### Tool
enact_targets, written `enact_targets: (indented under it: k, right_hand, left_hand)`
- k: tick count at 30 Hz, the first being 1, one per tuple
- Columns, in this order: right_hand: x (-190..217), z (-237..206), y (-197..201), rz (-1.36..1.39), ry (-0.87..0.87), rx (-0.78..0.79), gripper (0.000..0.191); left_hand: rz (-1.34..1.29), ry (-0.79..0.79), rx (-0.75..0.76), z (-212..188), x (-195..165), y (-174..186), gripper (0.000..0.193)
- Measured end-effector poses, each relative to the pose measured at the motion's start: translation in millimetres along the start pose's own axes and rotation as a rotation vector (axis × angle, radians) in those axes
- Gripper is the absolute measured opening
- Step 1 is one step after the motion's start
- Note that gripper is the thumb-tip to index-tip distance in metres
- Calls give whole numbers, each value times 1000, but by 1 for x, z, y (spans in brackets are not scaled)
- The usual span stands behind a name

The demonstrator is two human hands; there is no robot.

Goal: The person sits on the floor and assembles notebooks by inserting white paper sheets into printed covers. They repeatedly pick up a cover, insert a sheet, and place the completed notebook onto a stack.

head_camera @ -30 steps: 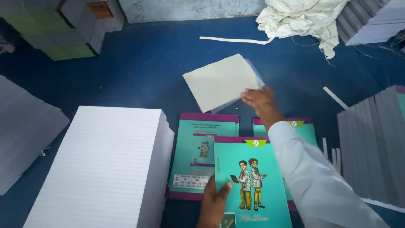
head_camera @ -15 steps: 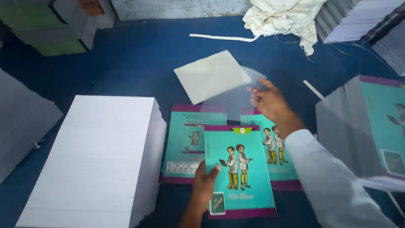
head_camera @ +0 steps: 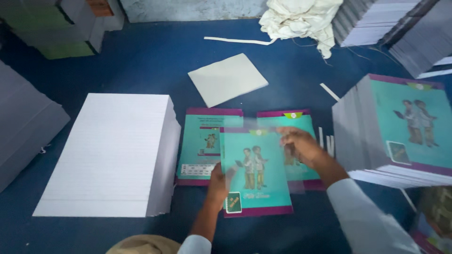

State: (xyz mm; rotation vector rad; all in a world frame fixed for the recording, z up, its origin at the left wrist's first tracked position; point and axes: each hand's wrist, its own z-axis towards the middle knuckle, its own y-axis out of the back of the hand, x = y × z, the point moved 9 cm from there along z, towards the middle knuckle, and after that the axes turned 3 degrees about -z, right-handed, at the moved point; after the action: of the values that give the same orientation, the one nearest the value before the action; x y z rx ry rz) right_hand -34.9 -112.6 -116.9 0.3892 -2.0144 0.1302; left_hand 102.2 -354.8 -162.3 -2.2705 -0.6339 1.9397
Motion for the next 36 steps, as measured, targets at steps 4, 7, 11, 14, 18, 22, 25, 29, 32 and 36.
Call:
enact_targets:
  k: [4, 7, 11, 14, 18, 22, 25, 29, 32, 36]
  right_hand:
    - [-24, -22, -1, -251, 57, -18, 44]
    - [-23, -33, -10, -428, 191, -52, 47]
    - [-22, -46, -10, -682, 273, -256, 49]
    - [-17, -52, -17, -766, 371, -314, 54]
    - [-22, -52, -19, -711, 367, -280, 55]
    - [-18, -52, -23, -705, 443, -270, 57]
    - [-15, -52, -28, -728, 474, -252, 58]
    - [-18, -49, -31, -722, 434, -236, 60]
    - [-10, -53, -39, -810, 568, -240, 61]
    - [-15, -49, -42, -835, 523, -225, 66]
  left_hand:
    - [14, -72, 36, -5, -12, -5, 27]
    - [-59, 0, 45, -6, -12, -8, 28]
    - [100, 70, -50, -8, -11, -2, 31]
    - [82, 83, -48, -8, -9, -2, 33]
    - [109, 89, -92, -4, -6, 3, 37]
    - [15, 275, -204, -4, 6, 13, 46]
    - [212, 227, -155, -6, -2, 9, 48]
    - [107, 205, -105, -9, -2, 1, 46]
    - [92, 187, -100, -6, -1, 3, 44]
    - [44, 176, -90, -5, 1, 3, 44]
